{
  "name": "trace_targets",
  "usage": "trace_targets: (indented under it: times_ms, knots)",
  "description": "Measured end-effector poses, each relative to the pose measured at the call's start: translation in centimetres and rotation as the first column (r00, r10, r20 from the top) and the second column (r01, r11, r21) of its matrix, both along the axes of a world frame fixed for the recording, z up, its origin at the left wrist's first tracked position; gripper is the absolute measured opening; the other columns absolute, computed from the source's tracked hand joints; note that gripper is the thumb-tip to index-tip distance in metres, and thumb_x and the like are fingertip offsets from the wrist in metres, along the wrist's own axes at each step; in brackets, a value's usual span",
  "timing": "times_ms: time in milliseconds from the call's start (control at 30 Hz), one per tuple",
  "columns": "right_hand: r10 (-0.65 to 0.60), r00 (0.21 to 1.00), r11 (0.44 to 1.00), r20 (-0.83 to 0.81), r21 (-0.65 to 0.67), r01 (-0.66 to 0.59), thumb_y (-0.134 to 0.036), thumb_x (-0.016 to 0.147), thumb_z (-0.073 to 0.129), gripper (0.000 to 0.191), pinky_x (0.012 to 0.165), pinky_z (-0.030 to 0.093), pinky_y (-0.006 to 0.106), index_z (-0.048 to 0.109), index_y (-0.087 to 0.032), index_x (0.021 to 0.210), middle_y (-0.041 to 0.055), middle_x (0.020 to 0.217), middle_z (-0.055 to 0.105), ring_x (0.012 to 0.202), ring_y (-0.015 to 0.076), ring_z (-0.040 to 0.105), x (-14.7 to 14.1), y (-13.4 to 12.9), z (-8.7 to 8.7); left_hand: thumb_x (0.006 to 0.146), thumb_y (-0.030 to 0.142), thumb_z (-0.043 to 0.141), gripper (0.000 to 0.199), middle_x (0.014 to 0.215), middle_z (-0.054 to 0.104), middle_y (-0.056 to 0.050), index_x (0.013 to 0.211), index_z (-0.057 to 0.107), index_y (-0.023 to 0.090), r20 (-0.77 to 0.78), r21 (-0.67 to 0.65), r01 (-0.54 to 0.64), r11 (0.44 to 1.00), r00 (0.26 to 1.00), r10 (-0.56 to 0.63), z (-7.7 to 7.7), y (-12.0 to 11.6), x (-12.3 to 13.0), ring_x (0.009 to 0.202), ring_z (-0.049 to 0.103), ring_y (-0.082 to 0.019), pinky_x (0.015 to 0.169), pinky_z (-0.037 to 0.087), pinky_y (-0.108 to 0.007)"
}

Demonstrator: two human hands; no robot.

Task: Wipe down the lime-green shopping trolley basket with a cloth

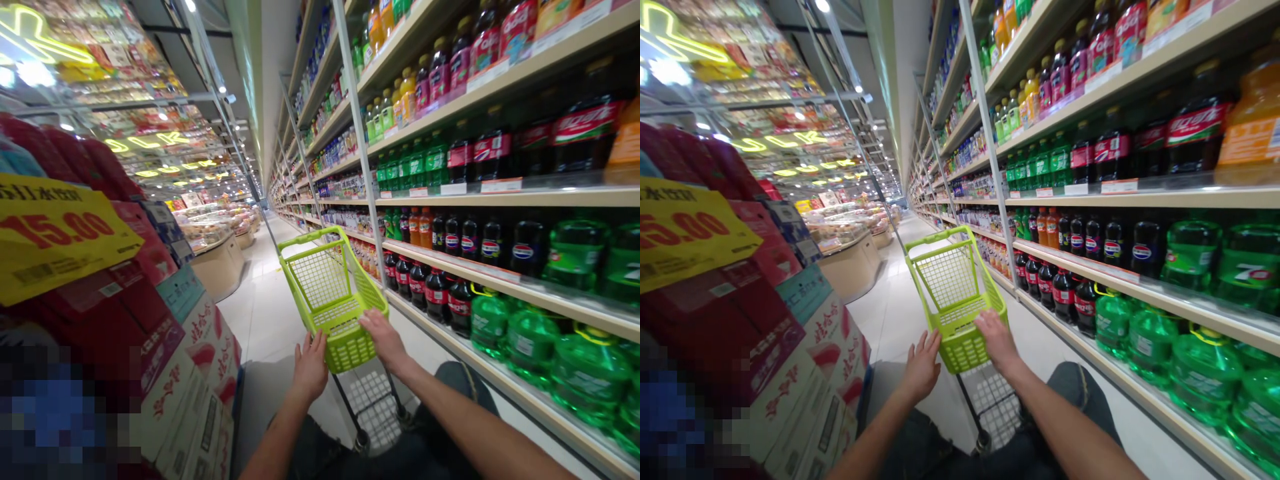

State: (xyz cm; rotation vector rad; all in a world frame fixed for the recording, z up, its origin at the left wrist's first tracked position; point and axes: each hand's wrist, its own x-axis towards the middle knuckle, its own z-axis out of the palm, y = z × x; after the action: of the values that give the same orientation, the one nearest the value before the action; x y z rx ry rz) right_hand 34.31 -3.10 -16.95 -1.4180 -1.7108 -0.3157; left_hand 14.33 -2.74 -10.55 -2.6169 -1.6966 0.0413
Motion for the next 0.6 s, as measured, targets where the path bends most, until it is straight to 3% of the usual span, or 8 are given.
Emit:
trace_targets:
  times_ms: [100, 167, 233, 333, 400, 600]
  knots:
    - [0.171, 0.975, 0.983, 0.143, 0.049, -0.179, -0.008, 0.080, 0.048, 0.033, 0.094, 0.042, 0.042, 0.061, -0.026, 0.104, 0.0037, 0.117, 0.058, 0.119, 0.0215, 0.043, -3.8, -0.3, -0.8, 0.066, 0.008, 0.034, 0.072, 0.146, 0.014, -0.001, 0.137, 0.021, 0.017, -0.052, -0.013, 0.009, 1.000, 0.999, -0.009, 0.3, -0.4, 0.1, 0.135, 0.005, -0.023, 0.106, 0.012, -0.051]
    - [0.204, 0.962, 0.974, 0.180, 0.063, -0.218, -0.009, 0.080, 0.049, 0.032, 0.094, 0.042, 0.041, 0.061, -0.027, 0.103, 0.0030, 0.116, 0.059, 0.118, 0.0209, 0.043, -3.6, 0.0, -0.4, 0.066, 0.008, 0.034, 0.072, 0.146, 0.015, -0.001, 0.137, 0.022, 0.017, -0.072, -0.019, 0.014, 1.000, 0.997, -0.016, 0.6, -0.5, 0.2, 0.135, 0.006, -0.023, 0.106, 0.011, -0.052]
    - [0.135, 0.982, 0.988, 0.135, 0.062, -0.144, -0.007, 0.079, 0.047, 0.033, 0.093, 0.043, 0.042, 0.061, -0.027, 0.103, 0.0034, 0.115, 0.059, 0.118, 0.0208, 0.044, -0.8, 0.6, 0.2, 0.065, 0.007, 0.033, 0.073, 0.146, 0.016, -0.001, 0.137, 0.023, 0.017, -0.082, -0.022, 0.015, 1.000, 0.996, -0.017, 0.8, -0.5, 0.3, 0.134, 0.006, -0.023, 0.106, 0.011, -0.052]
    - [-0.084, 0.996, 0.996, 0.006, 0.038, 0.084, -0.004, 0.077, 0.044, 0.038, 0.092, 0.042, 0.044, 0.062, -0.027, 0.102, 0.0047, 0.116, 0.059, 0.117, 0.0220, 0.045, 4.1, 1.0, 0.7, 0.063, 0.006, 0.034, 0.075, 0.146, 0.017, -0.001, 0.136, 0.023, 0.017, -0.092, -0.019, 0.041, 0.999, 0.995, -0.042, 0.7, -0.3, 0.6, 0.134, 0.008, -0.022, 0.106, 0.012, -0.052]
    - [-0.140, 0.990, 0.990, -0.027, 0.012, 0.140, -0.003, 0.077, 0.043, 0.039, 0.091, 0.043, 0.044, 0.062, -0.026, 0.102, 0.0056, 0.116, 0.059, 0.115, 0.0224, 0.047, 4.6, 0.7, 0.6, 0.063, 0.005, 0.033, 0.075, 0.145, 0.019, -0.002, 0.136, 0.024, 0.016, -0.095, -0.011, 0.072, 0.997, 0.993, -0.073, 0.5, -0.1, 0.8, 0.134, 0.008, -0.022, 0.106, 0.011, -0.051]
    - [0.145, 0.984, 0.989, 0.105, -0.033, -0.142, -0.007, 0.079, 0.046, 0.036, 0.094, 0.040, 0.039, 0.059, -0.024, 0.108, 0.0070, 0.117, 0.058, 0.111, 0.0210, 0.049, -2.4, -0.8, 0.7, 0.068, 0.011, 0.032, 0.064, 0.141, 0.030, -0.007, 0.133, 0.031, 0.012, -0.131, 0.015, 0.156, 0.988, 0.980, -0.153, 0.7, 0.2, 1.1, 0.133, 0.015, -0.019, 0.108, 0.009, -0.046]
